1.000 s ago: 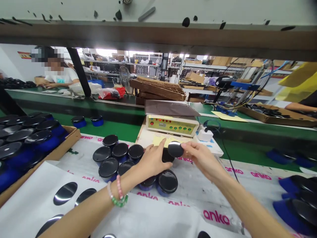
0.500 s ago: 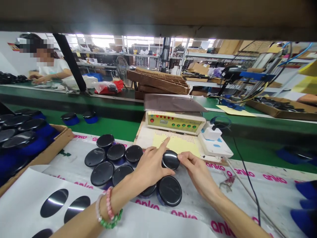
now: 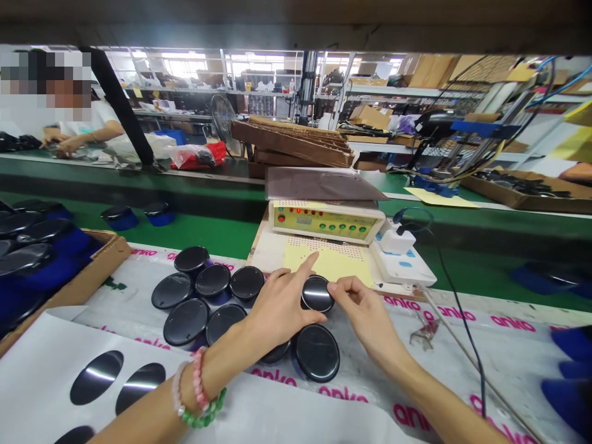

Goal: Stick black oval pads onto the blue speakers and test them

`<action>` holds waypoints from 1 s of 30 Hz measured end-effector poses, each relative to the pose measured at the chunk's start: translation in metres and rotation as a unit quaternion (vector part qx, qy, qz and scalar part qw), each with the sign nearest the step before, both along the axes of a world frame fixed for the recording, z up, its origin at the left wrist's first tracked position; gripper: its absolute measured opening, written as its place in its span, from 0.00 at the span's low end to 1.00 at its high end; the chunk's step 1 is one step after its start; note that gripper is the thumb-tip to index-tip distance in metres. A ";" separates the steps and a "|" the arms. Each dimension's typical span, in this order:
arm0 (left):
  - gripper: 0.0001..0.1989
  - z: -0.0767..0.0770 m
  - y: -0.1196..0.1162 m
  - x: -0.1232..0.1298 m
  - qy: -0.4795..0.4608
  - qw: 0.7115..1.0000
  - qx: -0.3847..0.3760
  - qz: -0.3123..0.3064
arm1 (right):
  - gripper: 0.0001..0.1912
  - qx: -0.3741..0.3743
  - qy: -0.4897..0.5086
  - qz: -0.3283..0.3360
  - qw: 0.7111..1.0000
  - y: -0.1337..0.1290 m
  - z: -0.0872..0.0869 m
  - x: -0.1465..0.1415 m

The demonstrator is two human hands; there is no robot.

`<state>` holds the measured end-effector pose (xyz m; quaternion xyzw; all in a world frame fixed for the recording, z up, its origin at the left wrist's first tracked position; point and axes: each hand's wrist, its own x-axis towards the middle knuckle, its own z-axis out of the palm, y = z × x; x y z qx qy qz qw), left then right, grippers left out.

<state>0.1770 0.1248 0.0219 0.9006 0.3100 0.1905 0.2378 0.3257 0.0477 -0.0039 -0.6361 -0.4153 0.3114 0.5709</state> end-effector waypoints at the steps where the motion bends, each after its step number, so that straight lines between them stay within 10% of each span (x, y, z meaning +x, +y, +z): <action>1: 0.52 0.000 0.000 0.000 -0.001 1.000 -0.004 0.000 | 0.17 0.006 -0.009 -0.003 1.000 0.000 0.000 -0.001; 21: 0.52 0.000 0.000 0.000 0.000 1.000 -0.002 -0.016 | 0.14 0.021 -0.097 -0.042 0.994 0.003 -0.003 -0.002; 30: 0.50 -0.001 0.000 0.000 0.006 1.000 0.011 -0.024 | 0.21 -0.042 -0.103 0.040 0.993 0.007 0.002 0.010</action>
